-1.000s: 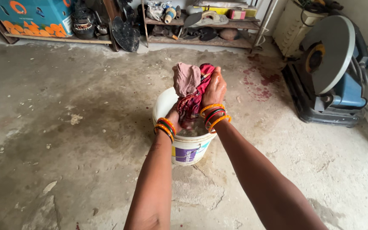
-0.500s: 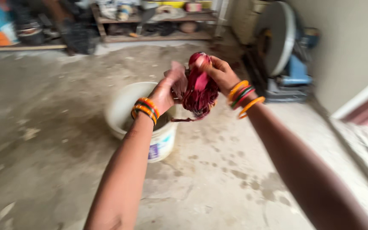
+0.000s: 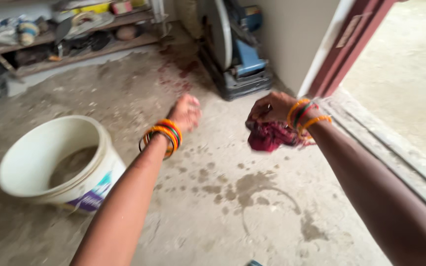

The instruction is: The person rinses a cloth in a bucket of water and wipes a concrete floor by hand, moving across the room to clean multiple areas.

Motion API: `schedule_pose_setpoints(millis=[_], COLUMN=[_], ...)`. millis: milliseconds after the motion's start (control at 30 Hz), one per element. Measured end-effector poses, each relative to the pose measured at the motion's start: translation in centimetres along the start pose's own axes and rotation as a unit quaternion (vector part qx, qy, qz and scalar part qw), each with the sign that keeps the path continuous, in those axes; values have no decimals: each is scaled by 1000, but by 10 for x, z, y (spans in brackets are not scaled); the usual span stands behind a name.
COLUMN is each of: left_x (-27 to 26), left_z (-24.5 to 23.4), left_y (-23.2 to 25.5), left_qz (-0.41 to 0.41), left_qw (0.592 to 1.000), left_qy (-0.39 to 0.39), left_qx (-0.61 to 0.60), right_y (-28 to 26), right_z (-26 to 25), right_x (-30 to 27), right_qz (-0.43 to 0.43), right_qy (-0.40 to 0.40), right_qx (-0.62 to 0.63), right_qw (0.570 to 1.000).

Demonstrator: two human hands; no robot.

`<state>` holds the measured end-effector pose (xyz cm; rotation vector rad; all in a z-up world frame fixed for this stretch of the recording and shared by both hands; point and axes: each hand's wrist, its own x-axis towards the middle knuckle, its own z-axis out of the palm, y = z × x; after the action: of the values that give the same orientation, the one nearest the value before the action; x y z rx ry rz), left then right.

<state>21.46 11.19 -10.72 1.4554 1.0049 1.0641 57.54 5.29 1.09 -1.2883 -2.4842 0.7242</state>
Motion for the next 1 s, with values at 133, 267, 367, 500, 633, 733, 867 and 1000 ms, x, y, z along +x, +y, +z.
schedule_pose_setpoints(millis=[133, 267, 367, 500, 633, 733, 867, 1000], left_x=[19, 35, 49, 53, 45, 21, -3, -9], left_z=[76, 155, 167, 155, 132, 116, 127, 149], left_y=[-50, -55, -34, 9, -11, -69, -153, -211], left_qz=[33, 225, 73, 40, 226, 293, -87, -32], left_qw=[943, 892, 939, 908, 773, 616, 722, 825], left_qy=[-80, -93, -87, 7, 3, 9, -144, -74], left_qx=[321, 380, 325, 417, 592, 731, 672, 559], right_y=[35, 40, 48, 81, 113, 125, 146, 158], right_z=[-15, -26, -30, -39, 19, 84, 143, 216], right_x=[-11, -1, -1, -5, -10, -37, -50, -11], right_qz=[37, -136, -131, -10, -41, -182, 73, 37], right_qy=[9, 23, 99, 190, 214, 75, -47, 148], right_qx=[-50, 23, 21, -50, 4, 19, -95, -67], right_qw=[998, 990, 986, 980, 976, 980, 992, 986])
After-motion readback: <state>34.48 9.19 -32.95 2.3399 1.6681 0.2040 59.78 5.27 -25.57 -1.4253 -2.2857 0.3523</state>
